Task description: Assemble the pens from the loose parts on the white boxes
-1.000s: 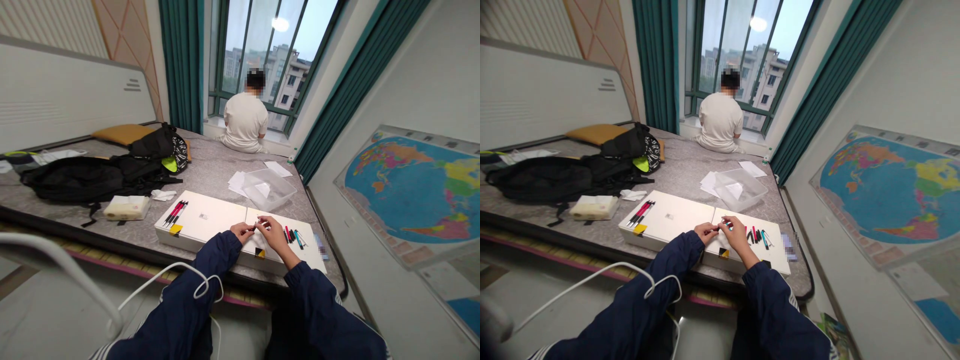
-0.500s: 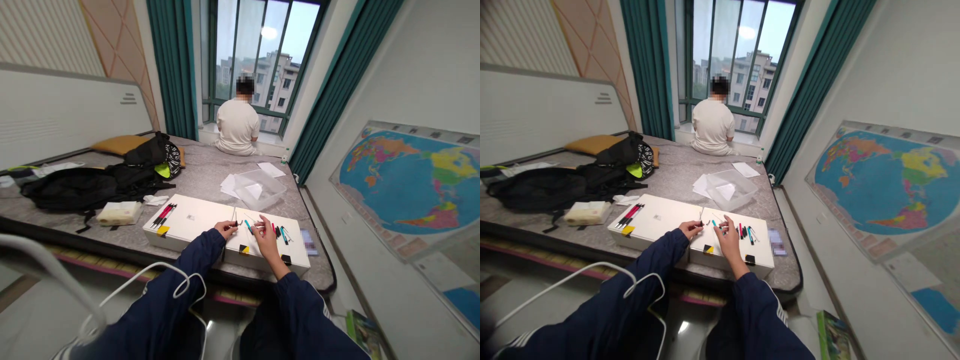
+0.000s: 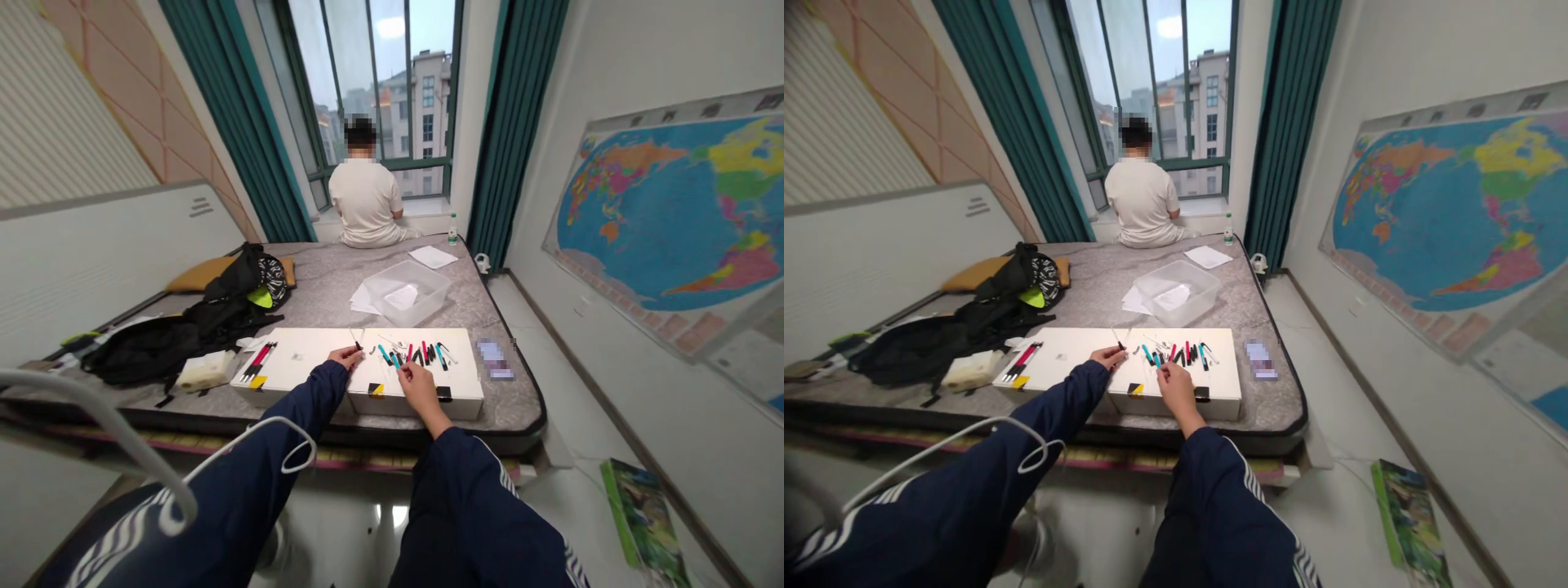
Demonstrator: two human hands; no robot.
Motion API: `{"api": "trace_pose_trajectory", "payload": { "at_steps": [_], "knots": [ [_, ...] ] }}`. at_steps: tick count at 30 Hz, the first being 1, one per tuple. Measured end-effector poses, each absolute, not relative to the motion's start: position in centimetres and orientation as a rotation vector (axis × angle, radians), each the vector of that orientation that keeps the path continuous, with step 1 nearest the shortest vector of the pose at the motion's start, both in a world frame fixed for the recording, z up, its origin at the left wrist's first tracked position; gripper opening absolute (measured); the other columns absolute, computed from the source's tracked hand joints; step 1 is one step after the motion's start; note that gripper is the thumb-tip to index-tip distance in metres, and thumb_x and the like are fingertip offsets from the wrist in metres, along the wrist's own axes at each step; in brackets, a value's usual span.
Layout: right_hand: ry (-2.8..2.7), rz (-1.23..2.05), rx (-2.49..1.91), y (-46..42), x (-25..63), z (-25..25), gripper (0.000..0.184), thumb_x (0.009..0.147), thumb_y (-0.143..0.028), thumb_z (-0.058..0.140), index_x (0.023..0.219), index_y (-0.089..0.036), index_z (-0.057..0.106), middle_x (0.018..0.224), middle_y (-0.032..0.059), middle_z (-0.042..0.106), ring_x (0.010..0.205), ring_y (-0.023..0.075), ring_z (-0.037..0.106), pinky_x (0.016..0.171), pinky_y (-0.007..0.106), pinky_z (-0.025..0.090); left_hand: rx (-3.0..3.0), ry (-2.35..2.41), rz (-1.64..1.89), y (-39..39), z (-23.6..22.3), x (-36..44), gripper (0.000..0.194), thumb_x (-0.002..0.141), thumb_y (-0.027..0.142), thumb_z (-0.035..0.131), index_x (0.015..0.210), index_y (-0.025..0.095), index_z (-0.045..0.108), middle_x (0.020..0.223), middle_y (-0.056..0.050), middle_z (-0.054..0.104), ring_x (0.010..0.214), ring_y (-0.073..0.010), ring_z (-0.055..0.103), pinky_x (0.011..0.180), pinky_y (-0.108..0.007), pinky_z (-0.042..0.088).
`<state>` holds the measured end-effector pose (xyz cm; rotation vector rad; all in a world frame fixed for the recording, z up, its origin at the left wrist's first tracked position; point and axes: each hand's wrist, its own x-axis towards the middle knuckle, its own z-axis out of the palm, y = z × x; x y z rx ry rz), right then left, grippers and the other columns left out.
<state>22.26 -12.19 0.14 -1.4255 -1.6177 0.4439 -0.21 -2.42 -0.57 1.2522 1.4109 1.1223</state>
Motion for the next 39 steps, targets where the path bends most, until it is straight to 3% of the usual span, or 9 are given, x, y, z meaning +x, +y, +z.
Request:
{"api": "trace_pose_trajectory", "payload": {
  "at_steps": [8, 17, 22, 25, 29, 39],
  "knots": [
    [-1.621, 0.426, -1.484, -12.0, 22.5, 0.2, 0.020, 0.079, -0.031, 0.051, 0.073, -0.017, 0.064, 0.064, 0.0023, 0.064, 0.059, 0.0142, 0.057, 0.060, 0.022, 0.040, 1.245, 1.319, 1.098, -2.4, -1.5, -0.6, 0.061, 0.062, 0.039, 0.076, 0.109, 0.002, 0.063, 0.062, -0.005, 0.065, 0.042, -0.0050, 0.048, 0.043, -0.019, 0.042],
    [-1.640, 0.419, -1.558, -12.2, 22.6, 1.0, 0.022, 0.076, -0.035, 0.052, 0.068, -0.017, 0.061, 0.058, -0.0006, 0.058, 0.055, 0.0126, 0.053, 0.057, 0.021, 0.038, 1.320, 1.223, 0.885, -3.4, -0.6, -1.2, 0.047, 0.063, 0.033, 0.078, 0.099, 0.005, 0.067, 0.070, -0.009, 0.068, 0.044, -0.0078, 0.054, 0.043, -0.021, 0.046],
    [-1.667, 0.457, -1.552, -12.3, 22.8, 1.4, 0.022, 0.076, -0.035, 0.052, 0.068, -0.016, 0.060, 0.059, -0.0007, 0.058, 0.056, 0.0125, 0.052, 0.057, 0.020, 0.037, 1.434, 1.186, 0.814, -2.3, 2.8, -0.3, 0.040, 0.062, 0.029, 0.077, 0.096, 0.010, 0.069, 0.083, -0.008, 0.069, 0.045, -0.0080, 0.055, 0.038, -0.019, 0.044],
    [-1.664, 0.494, -1.583, -11.9, 22.6, 1.5, 0.023, 0.076, -0.036, 0.052, 0.070, -0.016, 0.061, 0.060, -0.0002, 0.059, 0.057, 0.0125, 0.052, 0.056, 0.021, 0.038, 1.671, 1.140, 0.792, -1.9, 5.6, 1.3, 0.034, 0.072, 0.031, 0.067, 0.102, 0.015, 0.067, 0.088, -0.007, 0.069, 0.056, -0.0107, 0.060, 0.044, -0.020, 0.049],
    [-1.726, 0.502, -1.595, -11.2, 22.6, 1.7, 0.022, 0.077, -0.036, 0.052, 0.070, -0.016, 0.061, 0.059, -0.0008, 0.058, 0.056, 0.0124, 0.051, 0.056, 0.021, 0.037, 1.948, 1.212, 0.810, -2.7, 7.7, 2.9, 0.031, 0.074, 0.032, 0.063, 0.101, 0.017, 0.068, 0.090, -0.005, 0.070, 0.070, -0.0142, 0.064, 0.059, -0.023, 0.053],
    [-2.013, 0.403, -1.619, -6.0, 25.5, 5.4, 0.018, 0.078, -0.032, 0.056, 0.073, -0.016, 0.064, 0.066, 0.0017, 0.065, 0.060, 0.0128, 0.055, 0.057, 0.021, 0.036, 1.926, 1.307, 0.927, -1.9, 4.8, 5.3, 0.021, 0.074, 0.022, 0.062, 0.092, 0.015, 0.069, 0.087, -0.005, 0.072, 0.075, -0.0143, 0.066, 0.074, -0.025, 0.052]
  ]
}}
